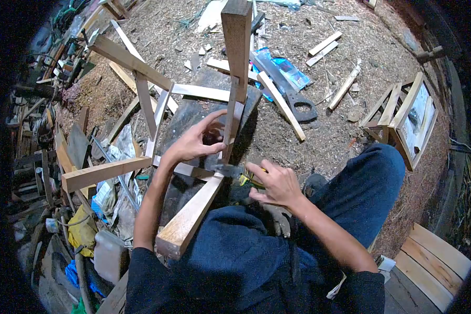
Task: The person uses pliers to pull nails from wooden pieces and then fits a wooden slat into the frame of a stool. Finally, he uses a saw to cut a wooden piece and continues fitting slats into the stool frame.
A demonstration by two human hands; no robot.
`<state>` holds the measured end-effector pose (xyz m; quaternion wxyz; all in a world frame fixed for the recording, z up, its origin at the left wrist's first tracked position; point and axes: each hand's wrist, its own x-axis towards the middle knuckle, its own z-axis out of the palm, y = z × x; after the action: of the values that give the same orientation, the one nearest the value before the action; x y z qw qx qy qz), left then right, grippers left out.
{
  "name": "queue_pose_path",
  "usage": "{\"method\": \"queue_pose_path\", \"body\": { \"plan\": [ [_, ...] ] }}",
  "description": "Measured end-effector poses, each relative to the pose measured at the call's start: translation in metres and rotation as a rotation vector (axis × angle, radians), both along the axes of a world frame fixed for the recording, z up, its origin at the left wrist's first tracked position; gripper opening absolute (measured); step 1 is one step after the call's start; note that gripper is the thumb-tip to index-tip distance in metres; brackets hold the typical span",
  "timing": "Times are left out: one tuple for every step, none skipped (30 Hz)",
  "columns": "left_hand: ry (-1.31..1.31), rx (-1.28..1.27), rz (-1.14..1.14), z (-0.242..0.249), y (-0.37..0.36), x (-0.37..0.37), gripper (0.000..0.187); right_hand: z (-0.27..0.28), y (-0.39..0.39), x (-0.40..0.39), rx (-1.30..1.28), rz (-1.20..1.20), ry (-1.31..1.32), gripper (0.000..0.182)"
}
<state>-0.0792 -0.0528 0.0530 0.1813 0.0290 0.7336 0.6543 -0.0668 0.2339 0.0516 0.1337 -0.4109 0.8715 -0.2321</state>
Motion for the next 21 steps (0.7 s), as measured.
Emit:
{"method": "queue_pose_path", "body": {
  "plan": [
    [-0.001, 0.001, 0.0, 0.0, 0.0, -0.002, 0.069, 0.001, -0.001, 0.001, 0.001, 0.0, -0.001, 0.06],
    [0.02, -0.069, -0.056, 0.0, -0.001, -0.005, 0.071, 0.001, -0.003, 0.003, 0.033, 0.029, -0.012, 0.06],
    [0.042, -0.141, -0.114, 0.001, -0.001, -0.007, 0.073, 0.003, -0.006, 0.005, 0.064, 0.056, -0.022, 0.059],
    [0.04, -0.142, -0.119, 0.002, -0.001, -0.007, 0.073, 0.005, -0.011, 0.006, 0.061, 0.027, -0.012, 0.056],
    [-0.005, -0.101, -0.114, 0.005, 0.0, -0.008, 0.069, 0.004, -0.012, 0.007, 0.059, 0.023, -0.012, 0.056],
    [-0.05, -0.061, -0.108, 0.006, 0.0, -0.01, 0.066, 0.002, -0.014, 0.006, 0.061, 0.016, -0.017, 0.056],
    [-0.048, -0.062, -0.112, 0.004, -0.001, -0.011, 0.066, 0.001, -0.014, 0.006, 0.065, 0.007, -0.021, 0.056],
    [-0.056, -0.054, -0.126, -0.001, -0.002, -0.012, 0.065, 0.0, -0.013, 0.006, 0.065, 0.001, -0.021, 0.056],
    [-0.065, -0.045, -0.14, -0.002, -0.002, -0.013, 0.064, 0.0, -0.012, 0.006, 0.066, -0.009, -0.034, 0.056],
    [-0.066, -0.043, -0.146, -0.002, -0.002, -0.013, 0.064, 0.0, -0.011, 0.005, 0.068, -0.016, -0.047, 0.056],
    [-0.089, -0.037, -0.133, -0.002, -0.002, -0.011, 0.063, 0.0, -0.01, 0.004, 0.07, -0.019, -0.048, 0.056],
    [-0.113, -0.031, -0.118, -0.001, -0.002, -0.01, 0.061, 0.003, -0.01, 0.001, 0.095, -0.023, -0.053, 0.057],
    [-0.115, -0.031, -0.116, -0.002, -0.001, -0.009, 0.061, 0.004, -0.011, -0.002, 0.118, -0.027, -0.059, 0.057],
    [-0.073, -0.037, -0.104, -0.003, 0.0, -0.009, 0.06, 0.003, -0.012, -0.004, 0.117, -0.026, -0.06, 0.057],
    [-0.03, -0.044, -0.094, -0.004, 0.0, -0.01, 0.058, 0.001, -0.012, -0.006, 0.115, -0.022, -0.056, 0.058],
    [-0.03, -0.046, -0.096, -0.006, -0.001, -0.01, 0.058, -0.001, -0.012, -0.008, 0.115, -0.019, -0.053, 0.058],
    [-0.034, -0.073, -0.131, -0.007, -0.002, -0.011, 0.058, -0.002, -0.012, -0.009, 0.113, -0.021, -0.054, 0.058],
    [-0.039, -0.099, -0.166, -0.006, -0.003, -0.013, 0.057, -0.003, -0.012, -0.009, 0.114, -0.02, -0.08, 0.059],
    [-0.038, -0.101, -0.168, -0.005, -0.001, -0.015, 0.057, -0.004, -0.012, -0.01, 0.114, -0.019, -0.105, 0.06],
    [-0.035, -0.076, -0.136, -0.003, 0.0, -0.017, 0.055, -0.006, -0.011, -0.01, 0.112, -0.019, -0.104, 0.06],
    [-0.031, -0.051, -0.103, 0.0, 0.001, -0.02, 0.054, -0.007, -0.011, -0.011, 0.109, -0.019, -0.105, 0.061]
  ]
}}
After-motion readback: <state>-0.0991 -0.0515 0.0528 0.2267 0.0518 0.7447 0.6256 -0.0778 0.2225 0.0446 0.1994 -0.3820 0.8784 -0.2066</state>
